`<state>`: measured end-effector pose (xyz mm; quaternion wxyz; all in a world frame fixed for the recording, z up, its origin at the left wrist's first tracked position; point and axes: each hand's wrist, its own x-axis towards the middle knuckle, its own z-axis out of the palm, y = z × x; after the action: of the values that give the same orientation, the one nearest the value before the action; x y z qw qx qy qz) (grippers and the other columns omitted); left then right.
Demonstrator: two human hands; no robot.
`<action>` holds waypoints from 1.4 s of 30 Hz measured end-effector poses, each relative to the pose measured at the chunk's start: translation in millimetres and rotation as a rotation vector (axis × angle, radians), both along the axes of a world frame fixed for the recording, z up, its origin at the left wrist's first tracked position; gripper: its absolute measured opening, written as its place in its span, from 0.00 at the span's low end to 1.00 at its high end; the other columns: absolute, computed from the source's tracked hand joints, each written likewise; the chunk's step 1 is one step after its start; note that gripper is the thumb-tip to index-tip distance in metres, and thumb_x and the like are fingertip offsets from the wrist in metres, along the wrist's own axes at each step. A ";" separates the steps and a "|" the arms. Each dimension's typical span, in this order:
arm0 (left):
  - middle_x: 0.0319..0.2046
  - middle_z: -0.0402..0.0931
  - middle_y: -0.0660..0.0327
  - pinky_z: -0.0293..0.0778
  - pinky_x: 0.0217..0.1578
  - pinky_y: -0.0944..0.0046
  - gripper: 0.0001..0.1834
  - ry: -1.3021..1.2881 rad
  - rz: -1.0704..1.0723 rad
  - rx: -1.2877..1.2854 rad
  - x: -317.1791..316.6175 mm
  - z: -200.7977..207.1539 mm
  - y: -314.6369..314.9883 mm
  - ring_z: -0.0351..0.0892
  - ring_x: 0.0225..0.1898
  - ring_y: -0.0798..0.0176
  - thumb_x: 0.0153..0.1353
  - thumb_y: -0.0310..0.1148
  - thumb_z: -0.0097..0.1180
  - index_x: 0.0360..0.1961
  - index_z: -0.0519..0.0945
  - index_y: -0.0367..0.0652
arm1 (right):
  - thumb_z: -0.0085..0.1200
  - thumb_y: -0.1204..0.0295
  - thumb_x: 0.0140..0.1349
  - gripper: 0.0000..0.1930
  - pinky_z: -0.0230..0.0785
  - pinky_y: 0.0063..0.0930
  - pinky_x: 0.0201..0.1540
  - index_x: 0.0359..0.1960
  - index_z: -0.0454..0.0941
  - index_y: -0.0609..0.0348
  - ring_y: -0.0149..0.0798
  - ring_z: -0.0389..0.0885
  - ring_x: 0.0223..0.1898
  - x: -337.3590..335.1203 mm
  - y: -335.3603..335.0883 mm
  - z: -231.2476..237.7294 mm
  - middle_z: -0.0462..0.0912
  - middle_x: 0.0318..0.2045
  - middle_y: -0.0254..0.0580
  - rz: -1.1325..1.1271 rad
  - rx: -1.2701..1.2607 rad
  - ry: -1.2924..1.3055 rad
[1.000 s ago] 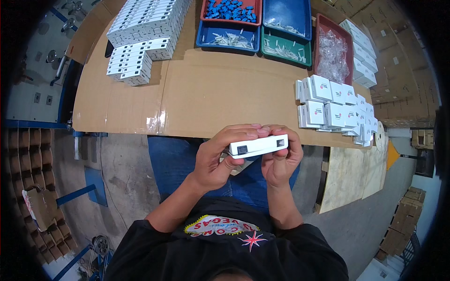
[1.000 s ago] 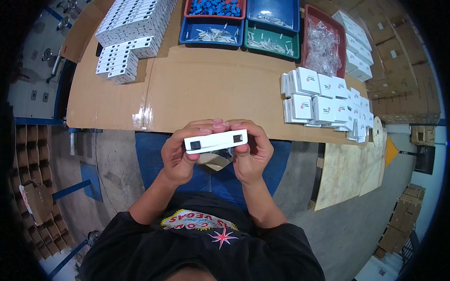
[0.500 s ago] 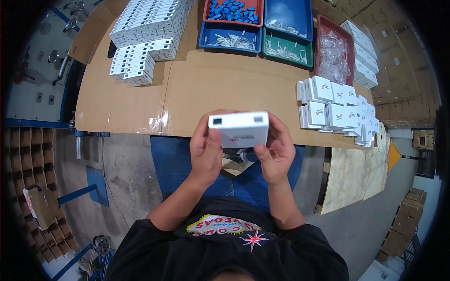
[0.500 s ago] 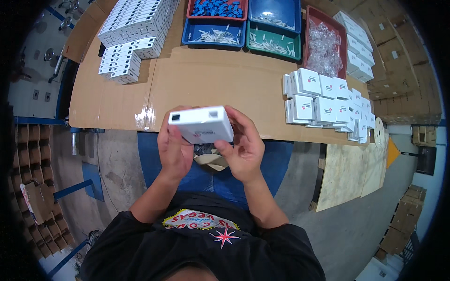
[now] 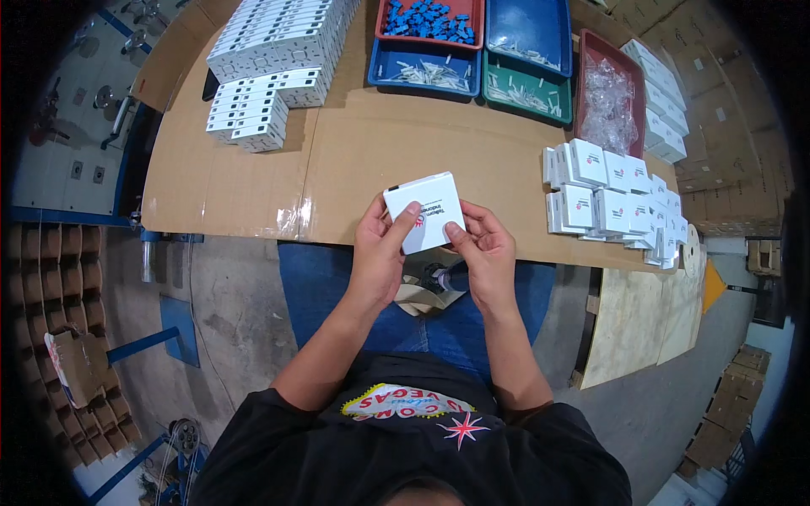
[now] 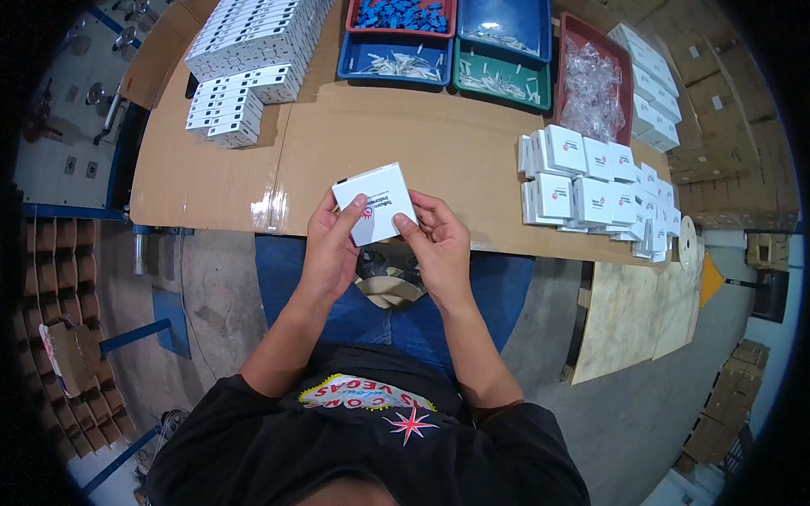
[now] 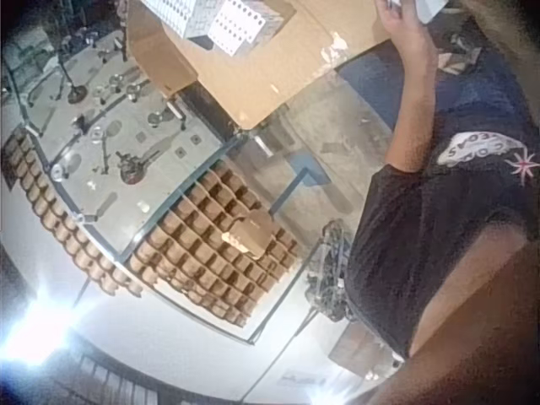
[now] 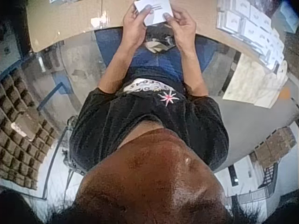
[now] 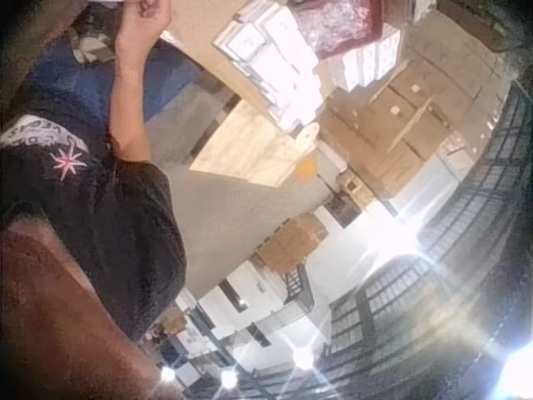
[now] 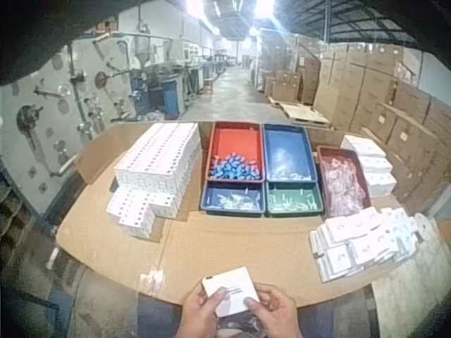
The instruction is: Assembling small white plastic electronic housings by inserting internal components and snapping the casings together.
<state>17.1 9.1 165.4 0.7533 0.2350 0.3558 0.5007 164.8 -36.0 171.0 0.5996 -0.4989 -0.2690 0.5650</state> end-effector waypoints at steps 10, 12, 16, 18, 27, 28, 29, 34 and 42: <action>0.48 0.82 0.61 0.79 0.51 0.64 0.16 0.043 -0.099 0.015 -8.8 0.4 10.2 0.83 0.48 0.68 0.72 0.35 0.62 0.55 0.77 0.39 | 0.62 0.85 0.65 0.27 0.76 0.28 0.60 0.66 0.70 0.70 0.36 0.82 0.57 1.9 -0.6 -6.8 0.84 0.55 0.49 0.113 0.079 -0.006; 0.47 0.83 0.60 0.81 0.50 0.64 0.16 0.031 -0.084 -0.031 -6.2 3.0 10.7 0.84 0.47 0.67 0.71 0.34 0.63 0.54 0.76 0.39 | 0.62 0.85 0.65 0.27 0.76 0.30 0.60 0.65 0.71 0.71 0.36 0.81 0.57 3.0 -0.7 -9.4 0.83 0.56 0.50 0.087 0.049 -0.012; 0.47 0.83 0.60 0.81 0.50 0.63 0.17 -0.048 -0.100 -0.091 -9.7 1.2 11.5 0.84 0.48 0.67 0.73 0.38 0.60 0.56 0.76 0.40 | 0.64 0.85 0.63 0.26 0.77 0.31 0.60 0.64 0.73 0.70 0.38 0.82 0.57 1.6 1.8 5.3 0.83 0.56 0.50 0.102 0.123 -0.003; 0.48 0.83 0.60 0.81 0.50 0.62 0.18 -0.167 -0.038 -0.175 -13.5 0.5 12.5 0.84 0.49 0.66 0.75 0.42 0.56 0.57 0.76 0.40 | 0.65 0.84 0.62 0.27 0.76 0.31 0.59 0.63 0.75 0.65 0.39 0.83 0.56 -2.5 4.2 8.6 0.83 0.56 0.49 -0.040 0.218 -0.145; 0.53 0.81 0.59 0.78 0.56 0.61 0.23 0.034 0.037 -0.030 -4.6 -3.0 8.4 0.82 0.54 0.65 0.79 0.45 0.49 0.63 0.73 0.39 | 0.63 0.80 0.66 0.09 0.73 0.32 0.61 0.46 0.87 0.65 0.40 0.84 0.55 6.5 -3.2 -3.7 0.86 0.53 0.52 -0.158 0.332 -0.565; 0.53 0.81 0.59 0.78 0.56 0.61 0.23 0.035 0.038 -0.030 -3.6 -5.1 7.6 0.82 0.54 0.65 0.79 0.45 0.49 0.63 0.73 0.39 | 0.63 0.80 0.66 0.09 0.73 0.32 0.61 0.46 0.87 0.65 0.40 0.84 0.55 4.9 -2.3 -3.5 0.86 0.53 0.52 -0.157 0.333 -0.564; 0.53 0.81 0.59 0.78 0.56 0.61 0.23 0.073 0.052 0.009 -2.4 -7.8 6.6 0.82 0.54 0.65 0.79 0.44 0.48 0.65 0.71 0.39 | 0.62 0.79 0.67 0.12 0.72 0.33 0.62 0.50 0.85 0.65 0.43 0.83 0.58 3.5 -0.8 -3.4 0.85 0.55 0.54 -0.100 0.354 -0.637; 0.57 0.76 0.59 0.76 0.55 0.65 0.23 0.050 0.058 0.073 4.4 -7.4 -5.1 0.77 0.57 0.68 0.79 0.41 0.49 0.68 0.69 0.42 | 0.61 0.75 0.67 0.23 0.67 0.38 0.68 0.64 0.77 0.64 0.52 0.76 0.66 -17.2 1.8 5.6 0.78 0.64 0.58 0.051 0.411 -0.893; 0.67 0.69 0.56 0.69 0.61 0.62 0.26 0.289 0.036 0.386 11.9 -7.1 -3.9 0.70 0.63 0.65 0.79 0.38 0.50 0.72 0.64 0.42 | 0.57 0.70 0.74 0.22 0.71 0.28 0.59 0.65 0.71 0.68 0.31 0.79 0.54 -10.2 -6.0 -18.3 0.84 0.51 0.43 -0.015 0.196 -0.498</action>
<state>29.0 5.2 158.2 0.6266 0.4374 0.3618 0.5340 154.6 -42.0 152.6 0.5645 -0.5643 -0.4578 0.3916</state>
